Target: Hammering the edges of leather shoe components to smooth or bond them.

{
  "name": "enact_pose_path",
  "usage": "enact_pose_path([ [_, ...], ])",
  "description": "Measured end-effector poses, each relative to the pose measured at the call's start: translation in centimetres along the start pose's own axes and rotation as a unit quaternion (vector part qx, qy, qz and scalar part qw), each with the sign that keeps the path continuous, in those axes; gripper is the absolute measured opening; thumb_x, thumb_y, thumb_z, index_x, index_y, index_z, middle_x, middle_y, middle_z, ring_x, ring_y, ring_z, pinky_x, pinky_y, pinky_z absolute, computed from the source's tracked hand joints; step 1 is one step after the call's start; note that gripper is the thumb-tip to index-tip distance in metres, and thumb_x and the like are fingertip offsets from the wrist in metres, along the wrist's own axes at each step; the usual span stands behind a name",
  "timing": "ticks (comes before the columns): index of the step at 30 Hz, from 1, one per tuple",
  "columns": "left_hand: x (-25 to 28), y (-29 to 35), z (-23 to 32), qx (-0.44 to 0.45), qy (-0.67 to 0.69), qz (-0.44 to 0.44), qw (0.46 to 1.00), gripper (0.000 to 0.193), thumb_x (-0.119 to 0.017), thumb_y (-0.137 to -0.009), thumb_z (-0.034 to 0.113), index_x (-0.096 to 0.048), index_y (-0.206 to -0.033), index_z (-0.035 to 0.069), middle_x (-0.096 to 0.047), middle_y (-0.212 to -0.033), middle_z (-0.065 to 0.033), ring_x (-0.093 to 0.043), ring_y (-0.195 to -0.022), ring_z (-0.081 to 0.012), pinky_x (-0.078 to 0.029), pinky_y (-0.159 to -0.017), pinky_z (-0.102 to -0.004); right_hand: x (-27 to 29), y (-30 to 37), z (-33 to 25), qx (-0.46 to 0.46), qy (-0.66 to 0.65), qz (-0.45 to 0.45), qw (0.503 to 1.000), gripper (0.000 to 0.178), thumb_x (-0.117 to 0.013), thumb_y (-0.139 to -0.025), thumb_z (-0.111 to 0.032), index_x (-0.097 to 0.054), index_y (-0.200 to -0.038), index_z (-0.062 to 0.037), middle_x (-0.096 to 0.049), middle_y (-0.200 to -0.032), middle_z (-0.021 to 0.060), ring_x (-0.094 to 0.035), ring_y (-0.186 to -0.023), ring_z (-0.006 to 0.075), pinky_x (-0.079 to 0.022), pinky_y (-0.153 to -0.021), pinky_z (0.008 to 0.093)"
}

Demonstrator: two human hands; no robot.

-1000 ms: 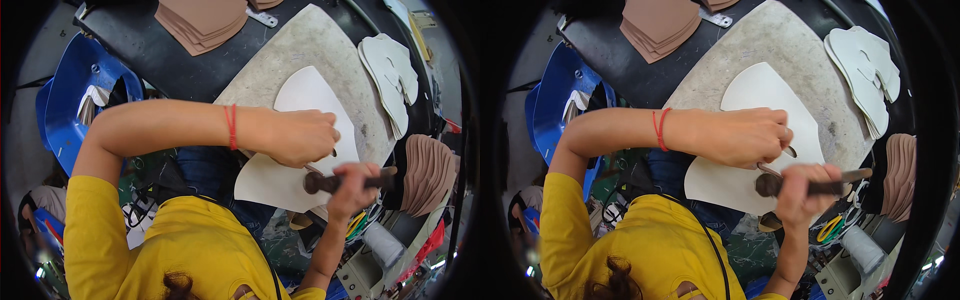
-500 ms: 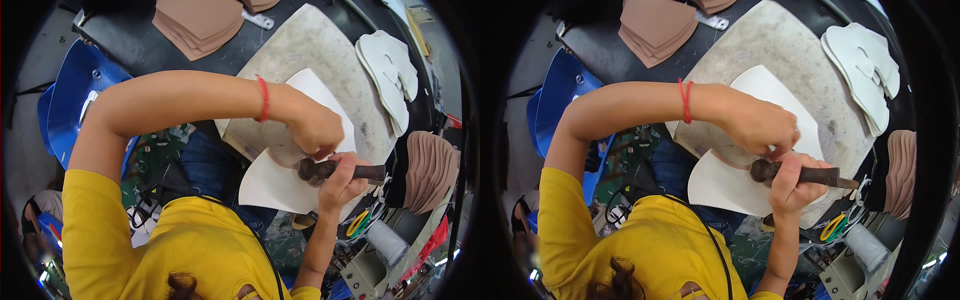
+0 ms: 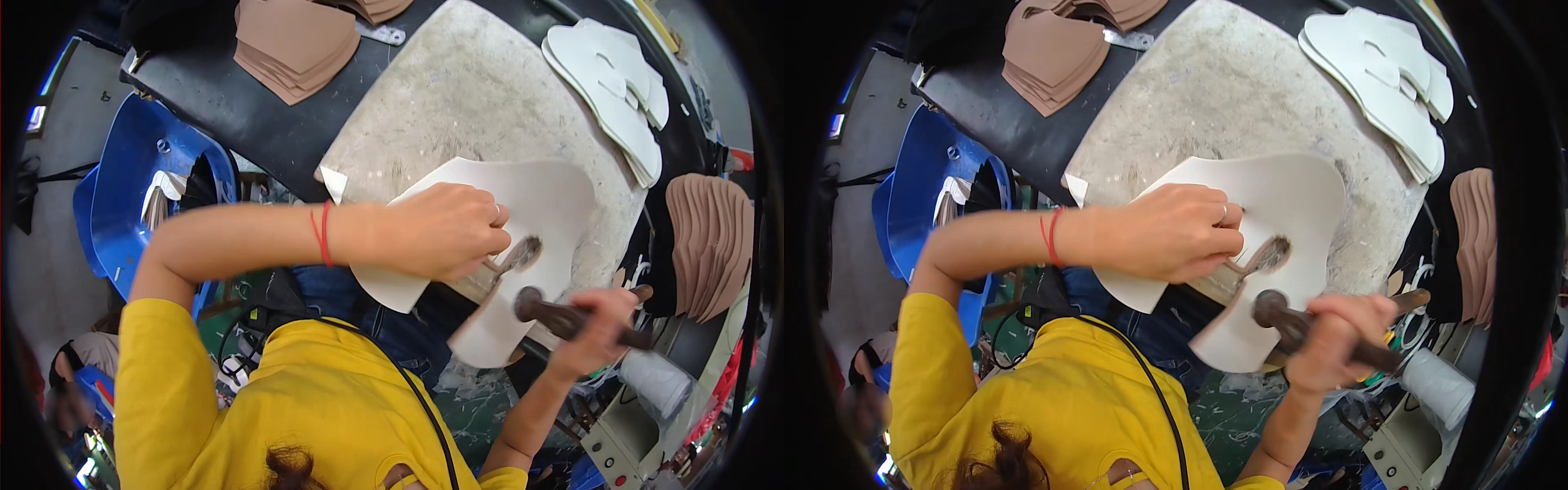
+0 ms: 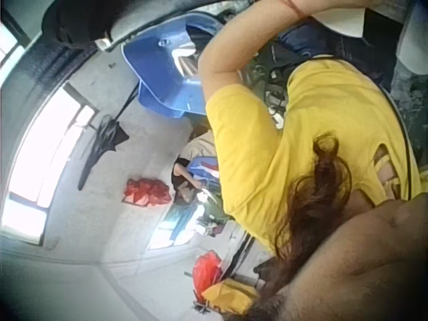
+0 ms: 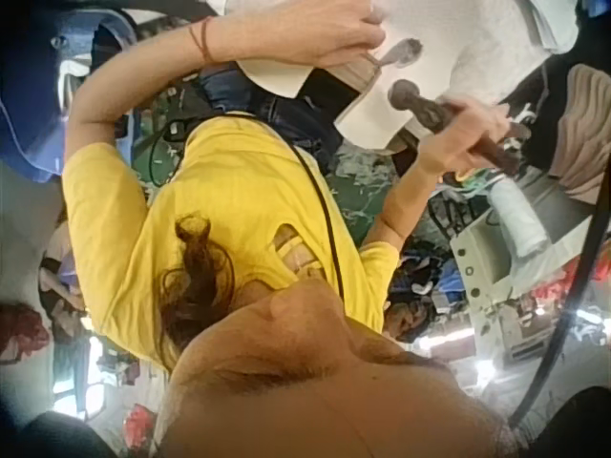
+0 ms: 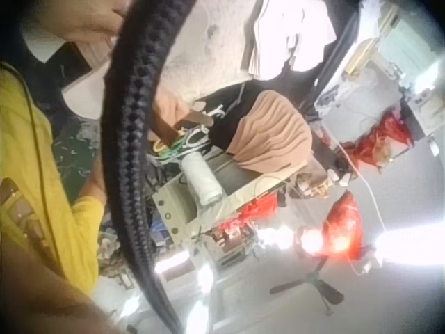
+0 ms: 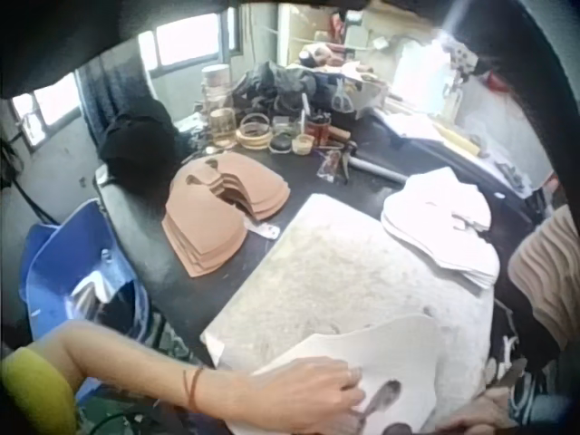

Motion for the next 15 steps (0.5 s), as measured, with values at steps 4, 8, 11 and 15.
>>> enact_pose_path([
  [4,0.3,0.9,1.2,0.103,-0.112,0.146,0.977,0.017,-0.063,-0.069,0.009,-0.062,-0.086,0.01,-0.056,-0.096,-0.0084,-0.052,-0.095,-0.0253,-0.038,-0.08,-0.0372,-0.8,0.0,-0.6,0.061,0.02,0.089,0.994,0.026,-0.047,-0.084,-0.02,-0.055,-0.062,-0.0085,-0.053,-0.059,0.0026,-0.043,-0.05,0.0182,-0.033,-0.071,0.0344],
  [8,1.4,1.4,-0.1,0.114,-0.089,0.18,0.973,0.015,-0.063,-0.069,0.008,-0.064,-0.084,0.012,-0.055,-0.106,-0.0044,-0.044,-0.109,-0.0244,-0.028,-0.09,-0.0408,-3.9,-0.9,0.3,0.066,0.031,-0.072,0.995,0.021,-0.049,-0.081,-0.016,-0.054,-0.061,-0.0103,-0.052,-0.056,0.0005,-0.045,-0.049,0.0179,-0.034,-0.066,0.032],
  [11,1.6,0.4,-0.7,0.12,-0.057,0.131,0.982,0.01,-0.063,-0.07,0.009,-0.064,-0.079,0.011,-0.054,-0.106,-0.0043,-0.045,-0.106,-0.024,-0.028,-0.088,-0.0401,-3.3,-1.3,-2.6,0.109,-0.053,-0.09,0.989,0.012,-0.053,-0.074,-0.008,-0.054,-0.062,-0.0098,-0.048,-0.054,-0.0019,-0.042,-0.046,0.0176,-0.032,-0.06,0.0311],
  [15,1.5,0.9,-1.0,0.111,-0.023,0.152,0.982,0.004,-0.064,-0.07,0.011,-0.065,-0.074,0.01,-0.055,-0.101,-0.0028,-0.045,-0.104,-0.023,-0.029,-0.086,-0.039,-6.7,-1.3,-2.4,0.155,0.064,-0.102,0.981,0.017,-0.061,-0.075,-0.014,-0.05,-0.063,-0.0119,-0.047,-0.054,-0.0014,-0.04,-0.045,0.0181,-0.031,-0.058,0.033],
])
Point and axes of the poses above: each hand's wrist, its own y-axis away from the middle knuckle, its own x-axis out of the back of the hand, z = x × y, the point moved 9 cm from there along -y, towards the middle knuckle
